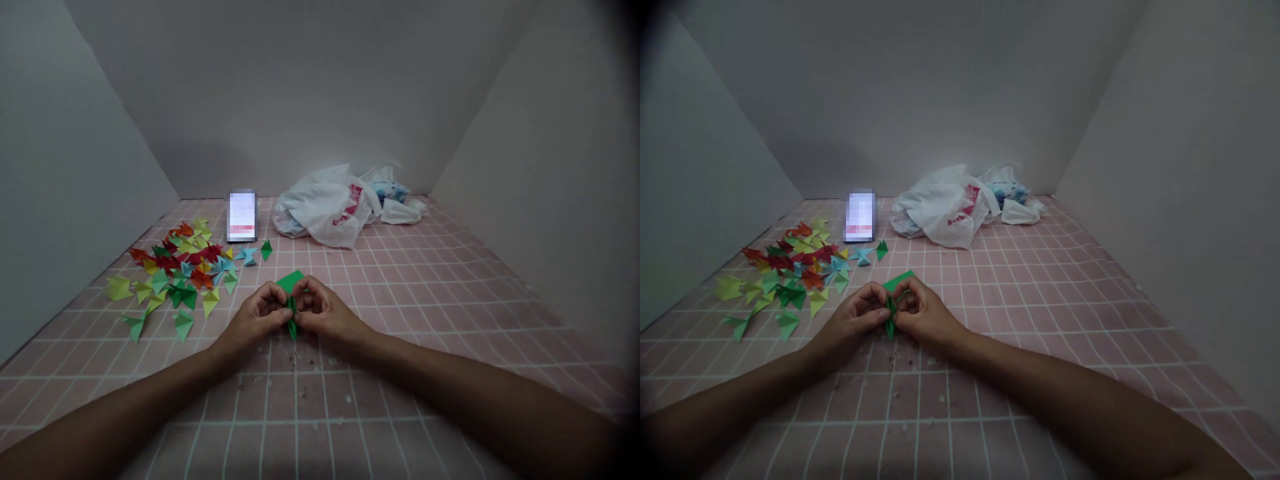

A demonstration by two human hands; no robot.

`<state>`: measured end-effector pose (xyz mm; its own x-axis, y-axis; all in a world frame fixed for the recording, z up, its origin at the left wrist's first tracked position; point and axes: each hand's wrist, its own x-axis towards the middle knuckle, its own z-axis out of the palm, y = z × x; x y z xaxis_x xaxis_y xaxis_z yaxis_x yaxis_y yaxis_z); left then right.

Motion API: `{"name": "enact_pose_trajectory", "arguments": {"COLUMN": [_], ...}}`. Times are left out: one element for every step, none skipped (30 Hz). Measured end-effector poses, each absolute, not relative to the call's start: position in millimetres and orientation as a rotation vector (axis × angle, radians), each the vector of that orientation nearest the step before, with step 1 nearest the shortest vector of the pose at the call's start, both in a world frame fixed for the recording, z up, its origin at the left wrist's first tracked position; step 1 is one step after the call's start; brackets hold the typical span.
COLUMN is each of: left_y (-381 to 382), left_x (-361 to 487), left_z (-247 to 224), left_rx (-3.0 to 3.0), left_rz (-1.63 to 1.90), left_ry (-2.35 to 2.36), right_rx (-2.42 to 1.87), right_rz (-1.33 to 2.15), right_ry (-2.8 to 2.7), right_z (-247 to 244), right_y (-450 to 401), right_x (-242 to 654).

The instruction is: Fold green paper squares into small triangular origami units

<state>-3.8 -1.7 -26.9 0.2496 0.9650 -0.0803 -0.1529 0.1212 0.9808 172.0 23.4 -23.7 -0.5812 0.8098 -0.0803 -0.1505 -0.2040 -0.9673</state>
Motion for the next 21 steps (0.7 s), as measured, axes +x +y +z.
{"name": "enact_pose_trajectory", "arguments": {"left_y": [-2, -1, -1, -1, -1, -1, -1, -1, -1, -1, -2, -2, -2, -2, -2, -2, -2, -2, -2, -2, -2], "left_x": [-4, -4, -3, -3, -2, -1, 0, 1, 1, 2, 3, 4, 4, 5, 5, 5, 5, 5, 5, 5, 5], "left_z": [-27, -27, -26, -26, -25, -25, -25, -24, -23, -22, -21, -20, -19, -18, -17, -17, -16, -16, -16, -17, -17], "left_rx": [1.125, 1.126, 1.125, 1.123, 1.123, 1.129, 1.141, 1.157, 1.175, 1.191, 1.201, 1.204, 1.204, 1.201, 1.196, 1.191, 1.185, 1.18, 1.172, 1.164, 1.156], "left_rz": [1.029, 1.029, 1.031, 1.034, 1.039, 1.048, 1.059, 1.069, 1.074, 1.078, 1.08, 1.079, 1.076, 1.073, 1.071, 1.067, 1.065, 1.063, 1.062, 1.059, 1.054], "left_ry": [0.961, 0.966, 0.973, 0.981, 0.992, 1.006, 1.022, 1.037, 1.054, 1.071, 1.086, 1.098, 1.108, 1.115, 1.12, 1.122, 1.122, 1.121, 1.122, 1.122, 1.121], "right_rx": [-0.804, -0.805, -0.809, -0.814, -0.82, -0.823, -0.824, -0.826, -0.83, -0.835, -0.839, -0.842, -0.846, -0.847, -0.846, -0.844, -0.841, -0.835, -0.83, -0.823, -0.813], "right_rz": [1.859, 1.866, 1.871, 1.873, 1.872, 1.869, 1.866, 1.861, 1.856, 1.847, 1.837, 1.828, 1.819, 1.81, 1.804, 1.8, 1.799, 1.801, 1.807, 1.816, 1.828], "right_ry": [-1.379, -1.366, -1.351, -1.34, -1.335, -1.334, -1.336, -1.339, -1.344, -1.35, -1.357, -1.366, -1.377, -1.387, -1.398, -1.407, -1.413, -1.417, -1.417, -1.414, -1.405], "right_z": [-25, -25, -26, -26, -26, -26, -26, -26, -25, -25, -25, -25, -25, -25, -25, -26, -26, -26, -26, -27, -27], "right_y": [23, 23, 23, 23, 23, 23, 22, 22, 22, 22, 21, 21, 21, 22, 22, 22, 22, 22, 22, 22, 21], "right_x": [172, 172, 172, 172, 172, 172, 171, 171, 171, 171, 171, 171, 171, 171, 171, 172, 172, 172, 172, 173, 173]}}
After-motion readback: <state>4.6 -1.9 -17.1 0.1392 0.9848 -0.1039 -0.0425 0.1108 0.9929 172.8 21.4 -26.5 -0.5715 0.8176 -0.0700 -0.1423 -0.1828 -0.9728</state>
